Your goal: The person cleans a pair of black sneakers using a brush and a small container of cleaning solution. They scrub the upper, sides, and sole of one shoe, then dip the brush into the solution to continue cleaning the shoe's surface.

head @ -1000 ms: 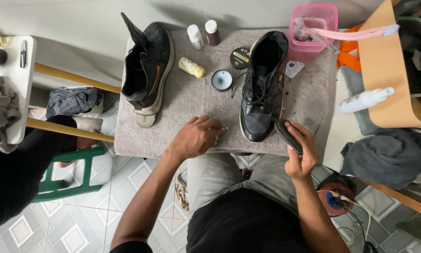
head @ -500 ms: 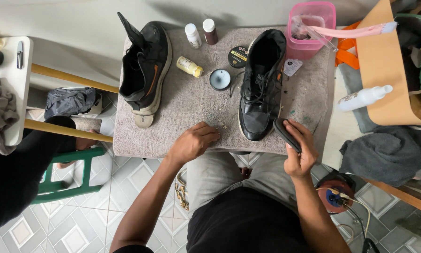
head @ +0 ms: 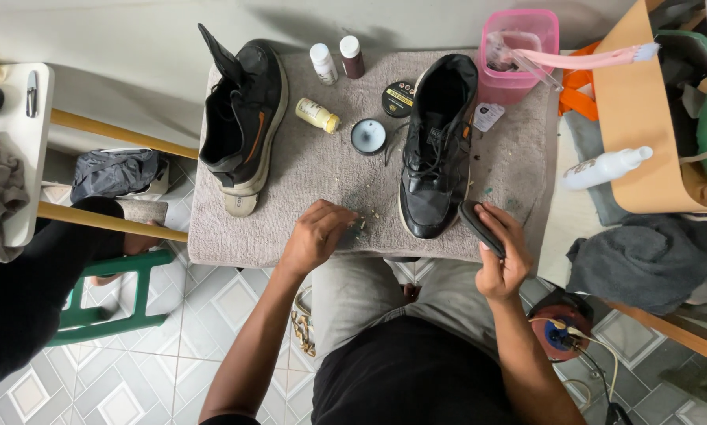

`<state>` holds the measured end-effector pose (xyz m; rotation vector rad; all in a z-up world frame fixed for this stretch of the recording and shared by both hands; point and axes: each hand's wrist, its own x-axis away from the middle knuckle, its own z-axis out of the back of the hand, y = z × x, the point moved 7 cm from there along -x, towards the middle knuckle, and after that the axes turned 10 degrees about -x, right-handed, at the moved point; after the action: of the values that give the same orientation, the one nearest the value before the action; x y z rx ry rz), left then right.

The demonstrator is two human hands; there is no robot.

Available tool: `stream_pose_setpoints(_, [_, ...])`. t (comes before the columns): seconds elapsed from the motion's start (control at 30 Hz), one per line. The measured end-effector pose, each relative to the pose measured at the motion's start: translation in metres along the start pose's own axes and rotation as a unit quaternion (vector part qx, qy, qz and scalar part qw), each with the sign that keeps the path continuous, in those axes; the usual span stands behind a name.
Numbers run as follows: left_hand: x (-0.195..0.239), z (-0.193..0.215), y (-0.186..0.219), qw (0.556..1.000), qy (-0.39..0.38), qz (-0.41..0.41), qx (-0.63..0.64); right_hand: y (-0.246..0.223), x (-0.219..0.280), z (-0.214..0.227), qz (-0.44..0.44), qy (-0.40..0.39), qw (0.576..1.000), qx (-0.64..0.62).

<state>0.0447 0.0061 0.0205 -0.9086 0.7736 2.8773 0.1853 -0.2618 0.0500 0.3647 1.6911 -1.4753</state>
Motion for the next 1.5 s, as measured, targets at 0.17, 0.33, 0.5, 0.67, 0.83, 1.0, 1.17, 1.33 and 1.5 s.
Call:
stream_pose_setpoints(0.17, [-0.005,-0.011,0.016,0.997,-0.056,-0.035,-0.037,0.001,0.002,0.000,-0.003,0.006,1.000,0.003])
stream_pose_setpoints(0.33, [0.008,-0.032,0.010,0.986,-0.101,-0.055,-0.118,0.000,0.002,0.000,-0.003,0.002,1.000,0.006])
stream_pose_setpoints(0.5, [0.009,-0.033,0.013,0.977,-0.122,-0.081,-0.157,0.001,0.002,0.000,-0.008,0.003,1.000,0.007])
stream_pose_setpoints(0.67, [0.014,-0.028,0.004,0.989,-0.089,-0.035,-0.111,0.002,0.003,0.002,0.002,0.007,1.000,0.002])
stream_pose_setpoints(0.83, [0.012,-0.007,-0.007,0.996,-0.039,0.060,-0.045,0.000,0.001,0.002,0.003,0.006,1.000,-0.003])
stream_pose_setpoints(1.0, [0.015,-0.009,0.012,0.992,-0.077,-0.003,-0.095,0.002,0.002,0.001,0.004,0.000,1.000,-0.003])
stream_pose_setpoints(1.17, [0.014,-0.015,0.022,0.987,-0.093,-0.033,-0.130,0.002,0.002,0.001,0.006,0.005,1.000,0.000])
stream_pose_setpoints(1.33, [0.028,-0.024,0.022,0.978,-0.095,-0.054,-0.177,0.000,0.002,0.000,0.008,0.000,1.000,0.002])
stream_pose_setpoints(1.5, [0.052,-0.032,0.021,0.961,-0.014,-0.105,-0.255,0.000,0.002,0.000,0.017,0.003,1.000,-0.001])
